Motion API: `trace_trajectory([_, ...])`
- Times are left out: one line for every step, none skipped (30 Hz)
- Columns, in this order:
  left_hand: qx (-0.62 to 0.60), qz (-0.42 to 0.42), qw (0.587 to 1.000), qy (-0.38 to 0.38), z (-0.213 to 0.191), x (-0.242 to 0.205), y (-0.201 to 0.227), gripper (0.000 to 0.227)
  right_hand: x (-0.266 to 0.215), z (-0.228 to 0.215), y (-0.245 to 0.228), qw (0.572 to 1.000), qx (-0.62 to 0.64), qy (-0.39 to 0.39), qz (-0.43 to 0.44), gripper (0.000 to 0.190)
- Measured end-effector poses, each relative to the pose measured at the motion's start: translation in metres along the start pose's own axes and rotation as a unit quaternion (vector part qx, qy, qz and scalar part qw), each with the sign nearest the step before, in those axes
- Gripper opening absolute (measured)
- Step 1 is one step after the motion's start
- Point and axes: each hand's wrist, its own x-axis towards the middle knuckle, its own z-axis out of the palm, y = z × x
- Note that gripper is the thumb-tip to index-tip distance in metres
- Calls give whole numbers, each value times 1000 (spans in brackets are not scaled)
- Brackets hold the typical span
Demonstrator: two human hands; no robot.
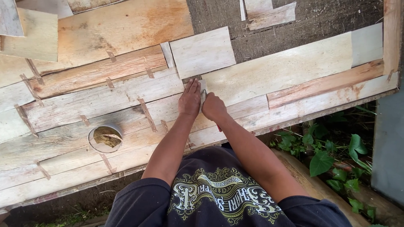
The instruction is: The person uses a utility knife to cut small wooden pieces and applies adhesive from a container to join them on a wooden workbench. They repeatedly measure, cut, and glue pieces to assemble a larger wooden structure.
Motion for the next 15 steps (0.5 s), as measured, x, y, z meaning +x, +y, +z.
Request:
trace_trajectory([1, 1, 1000, 2, 2, 0, -1, 51, -3, -1, -1, 1000, 0, 2, -2, 34])
trace_trajectory([-1, -1, 1000, -7, 4, 1, -2, 51, -7, -2, -2, 1000, -2, -2, 4, 34])
trace_trajectory([-2, -2, 1000, -17, 5, 2, -3, 51, -10, -3, -3, 1000, -5, -6, 10, 34])
trace_trajectory([-1, -1, 1000, -15, 6, 2, -4, 51, -12, -4, -4, 1000, -4, -4, 8, 34])
trace_trajectory([1, 2, 1000, -14, 7, 2, -4, 51, -15, -5, -4, 1000, -14, -9, 10, 33])
trace_trajectory([3, 5, 1000, -13, 9, 1, -4, 51, -18, -6, -4, 1000, -24, -14, 12, 32])
trace_trajectory([4, 6, 1000, -11, 8, 2, -4, 51, -17, -5, -1, 1000, -24, -13, 10, 32])
trace_trajectory([4, 3, 1000, -22, 6, 2, -4, 51, -16, -4, 2, 999, -26, -20, 7, 31])
trace_trajectory([5, 0, 999, -33, 5, 3, -4, 52, -16, -4, 5, 999, -28, -27, 5, 30])
trace_trajectory([6, 1, 999, -31, 2, 1, -3, 52, -19, -6, 4, 999, -28, -25, 3, 30])
trace_trajectory([-7, -10, 999, -44, -1, 1, -2, 53, -22, -11, 3, 999, -22, -29, 2, 28])
trace_trajectory([-20, -22, 998, -56, -4, 1, 0, 55, -24, -16, 2, 999, -16, -34, 0, 26])
trace_trajectory([-19, -25, 998, -56, -10, 1, 2, 55, -26, -19, 3, 999, -17, -36, -2, 26])
trace_trajectory([-14, -26, 998, -63, -15, 0, 4, 54, -28, -24, 5, 999, -10, -30, -7, 28])
trace_trajectory([-10, -26, 997, -67, -21, 5, 5, 53, -27, -30, 5, 1000, -2, -20, -12, 30])
